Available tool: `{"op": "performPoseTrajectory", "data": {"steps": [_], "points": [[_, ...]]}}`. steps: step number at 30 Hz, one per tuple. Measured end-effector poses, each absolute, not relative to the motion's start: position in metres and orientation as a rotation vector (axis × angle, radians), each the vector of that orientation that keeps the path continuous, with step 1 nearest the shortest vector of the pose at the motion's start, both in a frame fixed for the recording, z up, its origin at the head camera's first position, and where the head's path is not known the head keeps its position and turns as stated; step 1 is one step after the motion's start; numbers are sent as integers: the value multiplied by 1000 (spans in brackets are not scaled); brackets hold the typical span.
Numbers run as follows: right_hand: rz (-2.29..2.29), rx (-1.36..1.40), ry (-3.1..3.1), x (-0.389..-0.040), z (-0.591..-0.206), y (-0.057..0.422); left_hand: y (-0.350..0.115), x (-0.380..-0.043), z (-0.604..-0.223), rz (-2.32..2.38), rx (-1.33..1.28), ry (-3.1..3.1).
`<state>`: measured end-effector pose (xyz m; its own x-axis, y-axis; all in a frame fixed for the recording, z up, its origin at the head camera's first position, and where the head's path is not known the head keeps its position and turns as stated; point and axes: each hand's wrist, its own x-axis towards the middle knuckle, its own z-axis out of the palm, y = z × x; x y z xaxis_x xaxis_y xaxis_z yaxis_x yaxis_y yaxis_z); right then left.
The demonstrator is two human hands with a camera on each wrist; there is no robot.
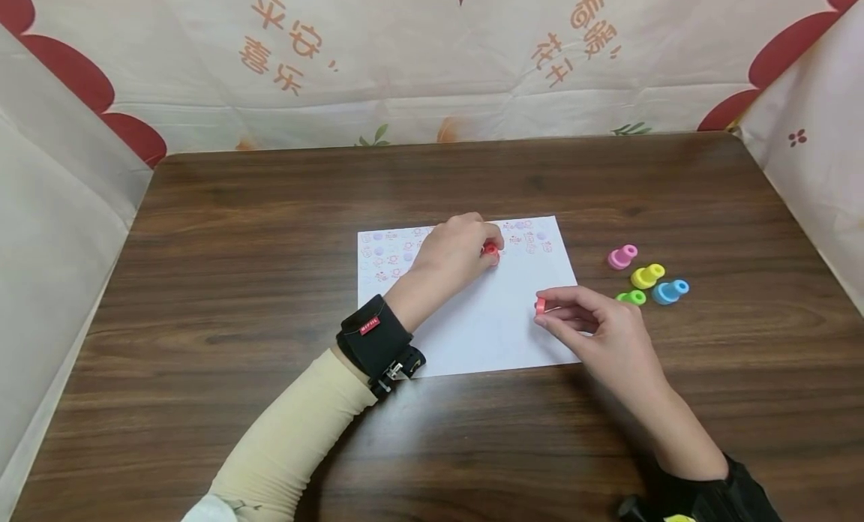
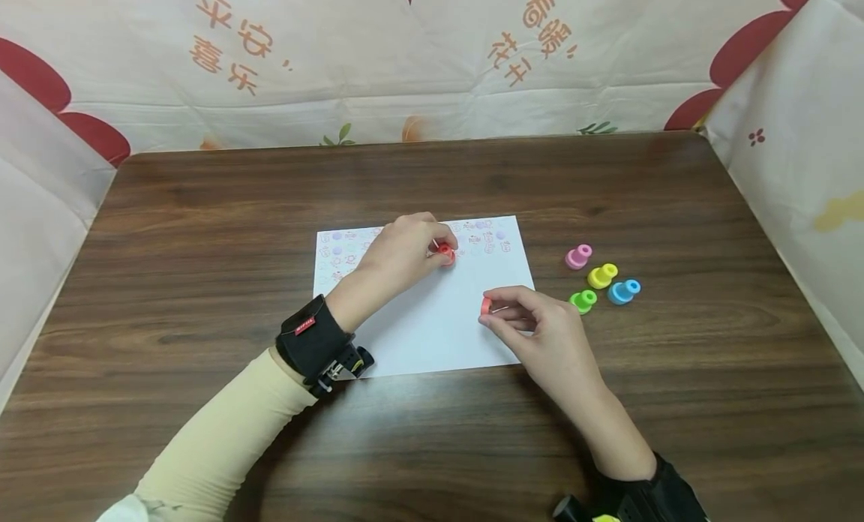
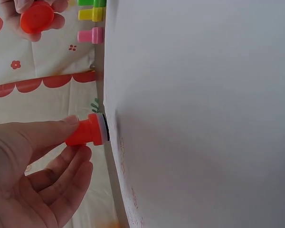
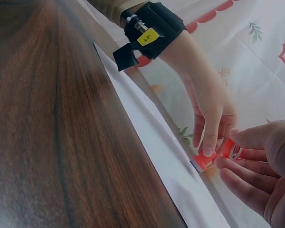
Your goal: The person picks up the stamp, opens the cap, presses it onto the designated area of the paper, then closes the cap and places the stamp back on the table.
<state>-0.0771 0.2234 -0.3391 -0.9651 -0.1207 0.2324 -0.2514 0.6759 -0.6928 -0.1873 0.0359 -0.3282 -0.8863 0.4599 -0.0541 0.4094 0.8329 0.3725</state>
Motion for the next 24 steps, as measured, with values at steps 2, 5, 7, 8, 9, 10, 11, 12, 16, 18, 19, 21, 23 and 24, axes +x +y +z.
{"op": "performPoseTrajectory", "data": {"steps": [2, 5, 7, 8, 9, 10, 11, 12, 16, 18, 19, 21, 23, 24], "points": [[1163, 307, -2716, -77, -340, 223, 36, -187, -329, 506, 689, 2867], [1166, 313, -2713, -77, -340, 223, 39, -188, -332, 457, 705, 2872], [1172, 317, -2708, -77, -341, 224, 41, -189, -332, 416, 734, 2885], [1177, 318, -2705, -77, -341, 224, 43, -189, -332, 400, 750, 2890], [1178, 319, -2702, -77, -341, 224, 44, -190, -332, 384, 766, 2894], [1184, 321, -2698, -77, -341, 224, 46, -191, -332, 367, 778, 2896], [1191, 321, -2695, -77, -341, 224, 47, -191, -331, 353, 787, 2895], [1193, 321, -2694, -77, -341, 224, 48, -192, -331, 338, 795, 2893], [1201, 321, -2699, -77, -341, 224, 49, -194, -331, 327, 793, 2883], [1197, 319, -2705, -78, -341, 224, 49, -194, -331, 329, 800, 2881], [1198, 318, -2707, -78, -342, 224, 49, -194, -331, 332, 806, 2880], [1194, 315, -2712, -78, -343, 225, 49, -195, -331, 336, 813, 2873], [1191, 315, -2721, -78, -344, 225, 49, -195, -331, 330, 818, 2869], [1188, 315, -2727, -78, -345, 226, 48, -194, -331, 327, 817, 2867]]}}
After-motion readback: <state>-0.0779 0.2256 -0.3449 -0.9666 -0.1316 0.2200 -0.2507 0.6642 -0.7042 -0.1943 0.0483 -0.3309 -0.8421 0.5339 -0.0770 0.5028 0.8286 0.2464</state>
